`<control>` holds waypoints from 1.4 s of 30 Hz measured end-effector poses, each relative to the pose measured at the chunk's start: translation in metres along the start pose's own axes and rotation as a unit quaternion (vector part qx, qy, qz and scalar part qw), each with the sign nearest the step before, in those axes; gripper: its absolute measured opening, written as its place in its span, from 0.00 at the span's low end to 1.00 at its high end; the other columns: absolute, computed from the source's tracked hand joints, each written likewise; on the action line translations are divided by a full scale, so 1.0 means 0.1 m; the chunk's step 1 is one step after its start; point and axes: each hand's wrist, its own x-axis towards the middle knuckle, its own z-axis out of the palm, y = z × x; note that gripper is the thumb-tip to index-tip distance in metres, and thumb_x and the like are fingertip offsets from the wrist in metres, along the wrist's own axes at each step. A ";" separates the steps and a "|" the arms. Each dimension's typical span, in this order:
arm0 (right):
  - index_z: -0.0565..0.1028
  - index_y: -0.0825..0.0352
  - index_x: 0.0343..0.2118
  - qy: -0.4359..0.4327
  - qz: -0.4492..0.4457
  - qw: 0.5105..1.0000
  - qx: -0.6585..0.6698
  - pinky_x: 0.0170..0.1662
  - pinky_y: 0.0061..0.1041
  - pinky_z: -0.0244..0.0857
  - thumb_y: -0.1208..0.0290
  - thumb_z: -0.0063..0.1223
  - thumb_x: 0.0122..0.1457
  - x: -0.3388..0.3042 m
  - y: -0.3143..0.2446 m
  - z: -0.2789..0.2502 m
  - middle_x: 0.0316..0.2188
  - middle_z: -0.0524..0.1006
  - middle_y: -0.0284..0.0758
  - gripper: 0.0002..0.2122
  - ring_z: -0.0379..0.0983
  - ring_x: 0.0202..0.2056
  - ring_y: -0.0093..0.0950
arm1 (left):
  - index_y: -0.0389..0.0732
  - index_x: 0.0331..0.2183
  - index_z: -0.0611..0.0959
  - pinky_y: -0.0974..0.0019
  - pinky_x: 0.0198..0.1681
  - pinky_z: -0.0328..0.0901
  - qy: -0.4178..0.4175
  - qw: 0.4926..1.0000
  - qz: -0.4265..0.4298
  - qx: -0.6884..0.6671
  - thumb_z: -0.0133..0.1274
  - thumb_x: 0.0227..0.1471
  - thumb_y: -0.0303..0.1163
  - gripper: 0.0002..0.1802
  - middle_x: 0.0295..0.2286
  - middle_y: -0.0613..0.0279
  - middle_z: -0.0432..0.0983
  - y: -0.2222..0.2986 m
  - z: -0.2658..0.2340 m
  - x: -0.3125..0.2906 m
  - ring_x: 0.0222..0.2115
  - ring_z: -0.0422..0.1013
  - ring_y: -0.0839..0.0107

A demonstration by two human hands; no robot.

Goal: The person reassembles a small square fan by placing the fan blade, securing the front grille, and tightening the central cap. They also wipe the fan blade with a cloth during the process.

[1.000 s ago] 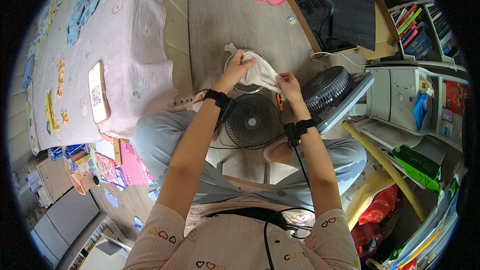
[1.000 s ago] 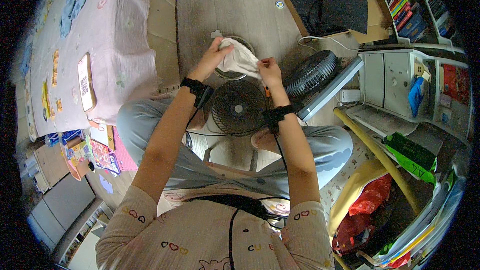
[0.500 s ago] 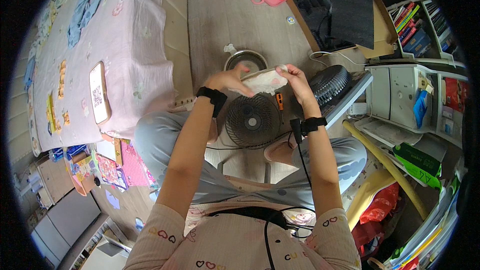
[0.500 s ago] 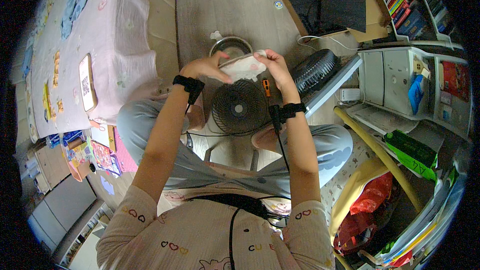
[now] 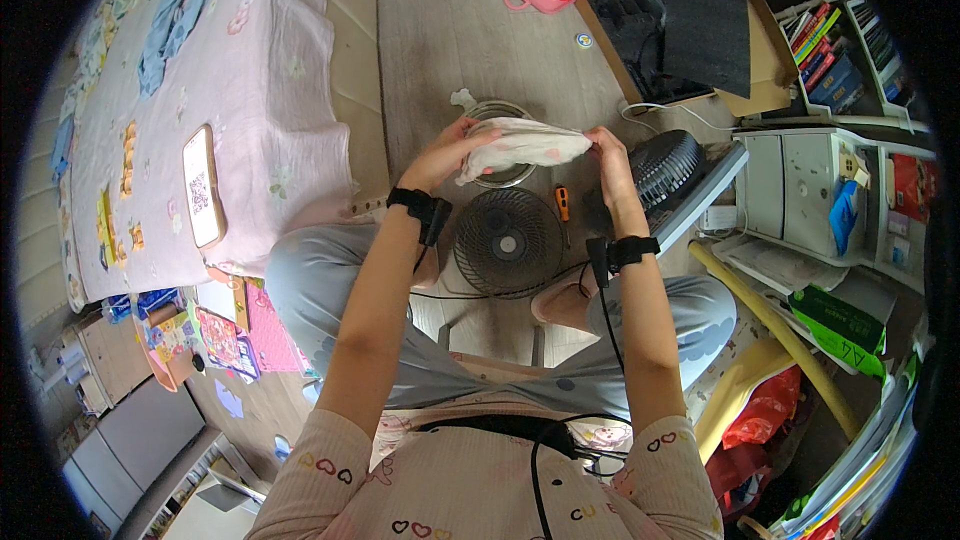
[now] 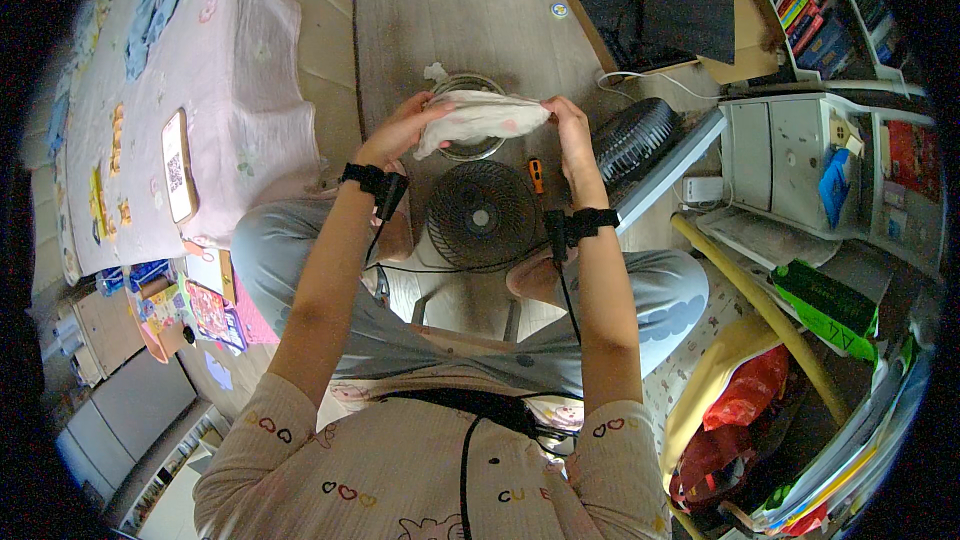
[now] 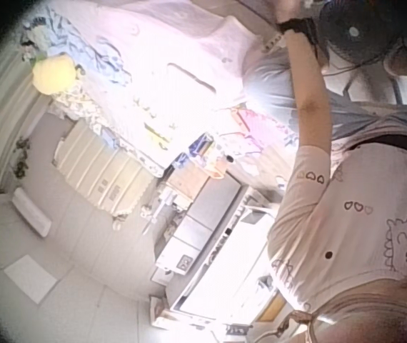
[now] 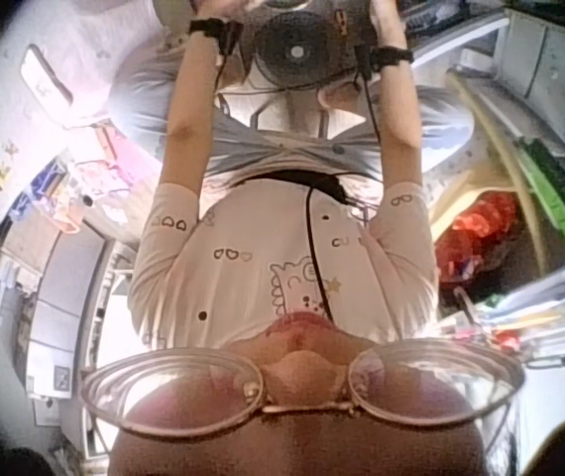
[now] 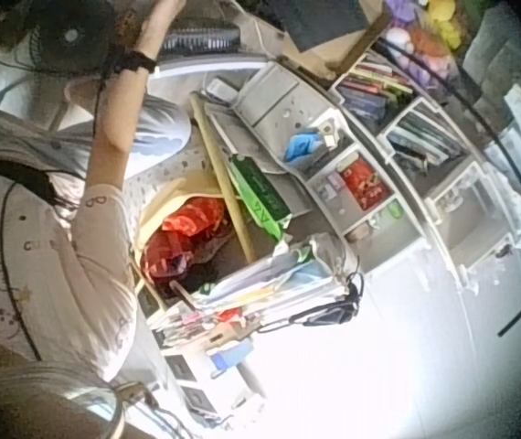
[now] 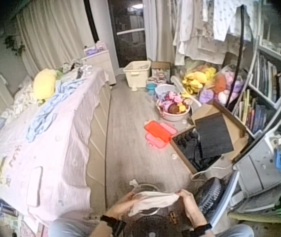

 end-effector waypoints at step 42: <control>0.73 0.64 0.47 -0.111 -0.001 0.993 0.048 0.48 0.24 0.68 0.88 0.49 0.53 -0.26 -0.37 0.24 0.42 0.75 0.35 0.18 0.73 0.43 0.25 | 0.42 0.52 0.75 0.63 0.56 0.61 0.009 0.995 0.014 -0.093 0.59 0.54 0.56 0.33 0.48 0.63 0.74 -0.66 0.41 0.38 0.50 0.69 0.70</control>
